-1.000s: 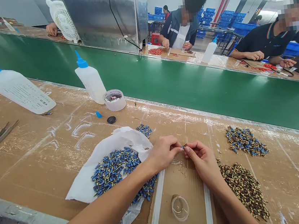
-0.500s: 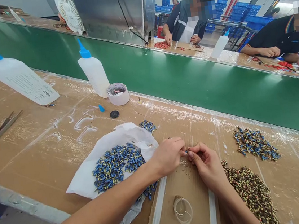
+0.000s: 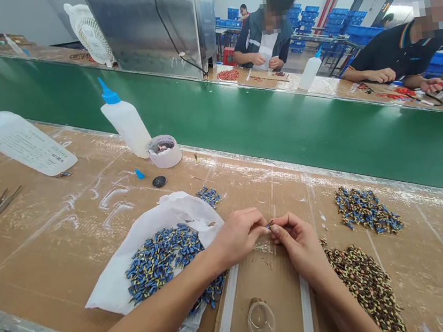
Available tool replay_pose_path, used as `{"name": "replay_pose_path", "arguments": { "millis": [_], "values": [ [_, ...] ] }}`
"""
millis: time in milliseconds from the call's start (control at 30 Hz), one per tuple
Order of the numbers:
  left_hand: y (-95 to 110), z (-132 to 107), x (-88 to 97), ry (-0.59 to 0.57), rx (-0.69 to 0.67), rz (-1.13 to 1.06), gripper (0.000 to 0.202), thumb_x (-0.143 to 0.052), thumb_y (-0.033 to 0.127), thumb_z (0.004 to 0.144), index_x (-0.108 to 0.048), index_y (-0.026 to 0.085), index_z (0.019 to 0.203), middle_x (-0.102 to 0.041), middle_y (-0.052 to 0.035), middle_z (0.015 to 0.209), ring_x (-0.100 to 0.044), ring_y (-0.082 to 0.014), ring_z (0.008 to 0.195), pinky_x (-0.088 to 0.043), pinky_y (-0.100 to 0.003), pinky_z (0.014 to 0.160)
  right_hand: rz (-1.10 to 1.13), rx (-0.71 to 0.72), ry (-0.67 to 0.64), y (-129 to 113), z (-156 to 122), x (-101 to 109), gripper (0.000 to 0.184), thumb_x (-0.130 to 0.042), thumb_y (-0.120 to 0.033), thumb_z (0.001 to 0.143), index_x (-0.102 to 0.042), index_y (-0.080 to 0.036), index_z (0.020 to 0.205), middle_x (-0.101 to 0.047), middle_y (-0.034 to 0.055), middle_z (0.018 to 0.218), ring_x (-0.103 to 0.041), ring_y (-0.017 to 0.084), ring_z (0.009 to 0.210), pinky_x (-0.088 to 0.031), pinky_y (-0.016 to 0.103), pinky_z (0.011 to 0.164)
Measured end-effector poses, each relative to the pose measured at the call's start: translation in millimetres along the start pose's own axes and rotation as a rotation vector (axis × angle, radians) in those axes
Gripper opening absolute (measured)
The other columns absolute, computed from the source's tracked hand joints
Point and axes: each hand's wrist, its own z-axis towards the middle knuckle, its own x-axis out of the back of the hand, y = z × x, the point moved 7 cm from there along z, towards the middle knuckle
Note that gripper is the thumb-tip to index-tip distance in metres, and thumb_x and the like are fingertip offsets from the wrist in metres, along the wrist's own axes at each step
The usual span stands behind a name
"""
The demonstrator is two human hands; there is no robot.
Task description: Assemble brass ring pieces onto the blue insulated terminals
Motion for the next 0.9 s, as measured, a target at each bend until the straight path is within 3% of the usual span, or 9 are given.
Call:
{"name": "replay_pose_path", "arguments": {
  "millis": [133,300,733,900],
  "values": [
    [1,3,3.6,0.013,0.005,-0.007,0.011,-0.058,0.017,0.09,-0.068,0.016,0.086,-0.064,-0.0015,0.079,-0.056,-0.0144,0.072,-0.038,-0.024,0.066,0.056,0.009,0.064,-1,2,4,0.03,-0.07,-0.048,0.081,-0.063,-0.019,0.086,-0.064,0.0014,0.073,-0.058,0.016,0.067,-0.047,0.028,0.065],
    [3,2,4.0,-0.005,-0.039,0.035,0.022,-0.049,0.018,0.095,-0.067,0.017,0.081,-0.063,-0.0019,0.078,-0.057,-0.0152,0.076,-0.038,-0.024,0.069,0.097,0.007,0.084,-3,3,1,0.032,-0.071,-0.049,0.08,-0.064,-0.018,0.087,-0.068,0.0036,0.078,-0.06,0.016,0.07,-0.049,0.029,0.068],
    [-1,6,9.3,-0.008,-0.011,-0.006,0.031,-0.043,0.022,0.097,-0.061,0.018,0.072,-0.063,-0.001,0.074,-0.056,-0.0156,0.071,-0.036,-0.025,0.066,0.169,0.03,0.062,-5,14,-9,0.036,-0.071,-0.052,0.077,-0.063,-0.018,0.084,-0.065,0.0011,0.069,-0.06,0.015,0.062,-0.049,0.027,0.06],
    [-6,5,3.7,-0.05,-0.004,0.078,0.031,-0.04,0.021,0.096,-0.059,0.017,0.072,-0.063,-0.0023,0.074,-0.057,-0.0171,0.072,-0.036,-0.026,0.067,0.147,0.046,0.037,-4,12,-14,0.035,-0.068,-0.052,0.08,-0.059,-0.018,0.079,-0.062,0.0007,0.067,-0.055,0.013,0.059,-0.044,0.025,0.057]
  ]
}}
